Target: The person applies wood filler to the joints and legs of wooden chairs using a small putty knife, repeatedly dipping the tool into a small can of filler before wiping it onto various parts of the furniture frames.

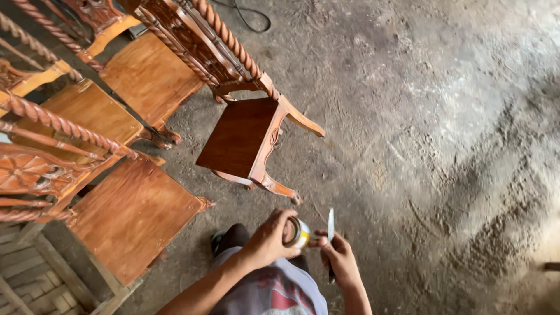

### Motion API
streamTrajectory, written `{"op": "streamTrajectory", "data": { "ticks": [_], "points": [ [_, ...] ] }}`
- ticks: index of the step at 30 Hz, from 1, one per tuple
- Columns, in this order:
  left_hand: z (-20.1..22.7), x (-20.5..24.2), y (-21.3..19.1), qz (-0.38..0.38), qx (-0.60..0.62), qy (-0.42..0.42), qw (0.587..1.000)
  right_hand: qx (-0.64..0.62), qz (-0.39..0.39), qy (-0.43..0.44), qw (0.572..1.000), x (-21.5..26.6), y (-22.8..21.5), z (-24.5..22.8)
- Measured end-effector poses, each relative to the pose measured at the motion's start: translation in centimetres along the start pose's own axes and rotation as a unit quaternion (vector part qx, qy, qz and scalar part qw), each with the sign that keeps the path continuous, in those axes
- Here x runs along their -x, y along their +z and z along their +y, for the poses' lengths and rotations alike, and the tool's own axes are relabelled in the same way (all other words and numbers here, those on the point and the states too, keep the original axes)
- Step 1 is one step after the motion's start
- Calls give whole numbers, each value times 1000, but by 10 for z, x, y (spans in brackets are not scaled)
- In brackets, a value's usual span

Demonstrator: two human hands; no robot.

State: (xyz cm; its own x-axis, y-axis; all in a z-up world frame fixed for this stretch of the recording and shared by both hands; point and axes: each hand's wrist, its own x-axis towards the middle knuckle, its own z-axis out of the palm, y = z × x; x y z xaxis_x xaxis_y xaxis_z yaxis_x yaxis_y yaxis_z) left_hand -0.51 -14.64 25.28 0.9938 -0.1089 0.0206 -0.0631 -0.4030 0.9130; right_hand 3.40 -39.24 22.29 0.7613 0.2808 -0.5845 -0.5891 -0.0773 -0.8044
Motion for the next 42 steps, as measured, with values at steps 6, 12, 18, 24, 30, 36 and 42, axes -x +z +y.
{"op": "streamTrajectory", "data": {
  "ticks": [6, 12, 18, 24, 30, 36, 42],
  "points": [
    [-1, -32, -16, 17, 31, -196, 980, -113, 49, -51, 991, -45, -30, -48],
    [-39, -84, -5, 67, -18, -23, 997, -152, 14, -104, 983, -92, -31, -85],
    [-30, -150, -10, -33, -19, 103, 994, 27, 110, -80, 990, -134, -33, -148],
    [-4, -183, -47, -158, -2, 16, 987, 137, -18, -138, 981, -184, 10, -189],
    [-17, -180, -73, 15, 84, -120, 989, 301, -175, -120, 930, -227, 76, -236],
    [-46, -178, -74, 288, -24, -248, 925, 312, -354, -177, 864, -319, 120, -293],
    [-52, -201, -60, 450, -26, -394, 801, 329, -442, -248, 797, -484, 169, -344]
  ]
}}
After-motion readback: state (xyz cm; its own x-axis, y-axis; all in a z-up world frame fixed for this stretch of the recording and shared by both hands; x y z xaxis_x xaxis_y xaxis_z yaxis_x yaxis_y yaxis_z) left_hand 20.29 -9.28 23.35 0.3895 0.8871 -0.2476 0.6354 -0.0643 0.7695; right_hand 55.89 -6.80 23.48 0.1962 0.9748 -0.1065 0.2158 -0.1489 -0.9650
